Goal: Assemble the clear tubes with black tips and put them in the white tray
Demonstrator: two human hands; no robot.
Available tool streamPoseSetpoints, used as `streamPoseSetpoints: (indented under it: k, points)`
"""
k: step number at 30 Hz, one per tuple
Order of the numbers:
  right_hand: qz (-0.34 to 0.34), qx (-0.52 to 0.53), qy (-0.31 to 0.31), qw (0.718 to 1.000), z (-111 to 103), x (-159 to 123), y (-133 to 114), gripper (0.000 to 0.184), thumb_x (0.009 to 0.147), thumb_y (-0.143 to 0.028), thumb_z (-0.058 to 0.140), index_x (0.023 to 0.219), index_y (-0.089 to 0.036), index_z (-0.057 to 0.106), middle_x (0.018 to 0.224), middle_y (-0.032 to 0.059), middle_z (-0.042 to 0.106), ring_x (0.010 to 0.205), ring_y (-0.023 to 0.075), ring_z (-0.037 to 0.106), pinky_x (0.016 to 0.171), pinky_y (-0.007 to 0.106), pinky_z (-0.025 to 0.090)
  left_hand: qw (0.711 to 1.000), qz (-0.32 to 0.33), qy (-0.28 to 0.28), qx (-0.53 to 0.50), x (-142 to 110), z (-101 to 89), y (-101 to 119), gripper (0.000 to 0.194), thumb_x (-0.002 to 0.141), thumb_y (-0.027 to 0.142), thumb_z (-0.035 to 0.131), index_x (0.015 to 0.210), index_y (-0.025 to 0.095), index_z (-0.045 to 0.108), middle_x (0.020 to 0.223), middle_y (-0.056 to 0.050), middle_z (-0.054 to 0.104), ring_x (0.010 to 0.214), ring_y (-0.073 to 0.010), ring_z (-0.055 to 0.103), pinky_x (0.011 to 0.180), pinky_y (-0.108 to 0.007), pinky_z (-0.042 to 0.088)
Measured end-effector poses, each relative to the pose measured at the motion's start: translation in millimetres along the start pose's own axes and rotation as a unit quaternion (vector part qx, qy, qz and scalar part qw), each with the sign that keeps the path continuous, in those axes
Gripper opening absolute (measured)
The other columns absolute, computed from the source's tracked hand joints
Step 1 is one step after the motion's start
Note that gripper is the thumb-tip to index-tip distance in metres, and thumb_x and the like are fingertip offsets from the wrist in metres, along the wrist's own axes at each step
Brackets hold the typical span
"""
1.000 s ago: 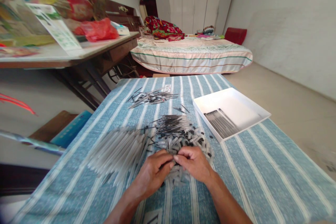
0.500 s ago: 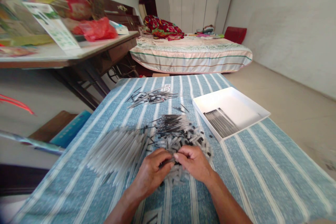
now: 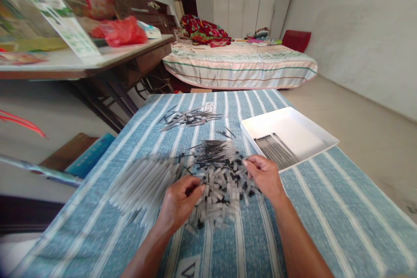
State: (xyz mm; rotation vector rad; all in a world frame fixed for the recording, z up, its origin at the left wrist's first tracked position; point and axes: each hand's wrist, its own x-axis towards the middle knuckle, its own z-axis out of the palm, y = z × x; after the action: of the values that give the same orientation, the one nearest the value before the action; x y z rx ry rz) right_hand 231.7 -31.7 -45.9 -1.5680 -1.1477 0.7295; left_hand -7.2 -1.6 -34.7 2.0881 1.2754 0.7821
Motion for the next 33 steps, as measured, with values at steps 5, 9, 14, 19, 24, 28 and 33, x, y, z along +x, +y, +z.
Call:
streamPoseSetpoints:
  k: [5,9,14,19,24,28,33]
  points:
    - [-0.023,-0.028,-0.005,0.999,15,-7,9,0.022,0.076,-0.038,0.056,0.072,-0.016,0.059,0.047,-0.0046,0.048,0.042,0.0093,0.042,0.043,0.02,0.034,1.0,-0.016,0.027,0.001,2,-1.5,-7,0.014,0.077,0.028,0.053,0.07,0.017,0.056,0.064,0.001,0.053,0.059,-0.0118,0.051,0.058,-0.022,0.039]
    - [-0.068,-0.075,-0.025,0.995,17,-9,11,0.02,0.078,-0.034,0.054,0.069,-0.017,0.058,0.052,-0.0037,0.048,0.049,0.0106,0.045,0.049,0.021,0.036,0.999,-0.023,0.047,0.008,4,-4.8,-10,0.013,0.076,0.028,0.054,0.07,0.017,0.057,0.064,0.001,0.055,0.058,-0.0118,0.052,0.057,-0.021,0.04]
    - [-0.092,-0.125,-0.045,0.987,18,-9,14,0.018,0.08,-0.031,0.051,0.07,-0.019,0.058,0.059,-0.002,0.055,0.053,0.0118,0.05,0.054,0.022,0.038,0.998,-0.027,0.053,0.016,5,-7.1,-8,0.015,0.076,0.029,0.054,0.068,0.017,0.056,0.063,0.001,0.054,0.058,-0.0118,0.052,0.057,-0.022,0.039]
    - [-0.102,-0.15,-0.051,0.982,19,-9,17,0.018,0.08,-0.031,0.051,0.069,-0.019,0.059,0.059,-0.0018,0.057,0.054,0.0121,0.052,0.054,0.021,0.039,0.998,-0.024,0.053,0.01,4,-7.1,-6,0.015,0.076,0.029,0.053,0.068,0.017,0.056,0.063,0.002,0.052,0.057,-0.0112,0.051,0.056,-0.022,0.039]
    - [-0.111,-0.173,-0.055,0.977,20,-9,20,0.017,0.081,-0.03,0.05,0.072,-0.019,0.061,0.063,-0.0008,0.061,0.057,0.0127,0.056,0.056,0.021,0.041,0.998,-0.028,0.051,0.013,4,-6.4,-9,0.015,0.076,0.03,0.053,0.069,0.017,0.056,0.064,0.002,0.053,0.057,-0.0114,0.052,0.057,-0.022,0.039]
    - [-0.122,-0.187,-0.06,0.973,20,-9,21,0.017,0.081,-0.029,0.05,0.073,-0.02,0.061,0.064,-0.0008,0.064,0.059,0.013,0.058,0.059,0.021,0.042,0.998,-0.024,0.053,0.018,4,-6.8,-8,0.015,0.076,0.03,0.054,0.068,0.017,0.056,0.064,0.002,0.054,0.058,-0.0116,0.052,0.057,-0.022,0.04]
    - [-0.117,-0.208,-0.067,0.969,20,-10,20,0.019,0.082,-0.031,0.048,0.074,-0.021,0.062,0.062,-0.0007,0.064,0.059,0.0138,0.058,0.059,0.022,0.042,0.998,-0.023,0.052,0.02,5,-7.6,-8,0.015,0.076,0.03,0.054,0.067,0.017,0.055,0.063,0.002,0.054,0.057,-0.0113,0.052,0.057,-0.021,0.039]
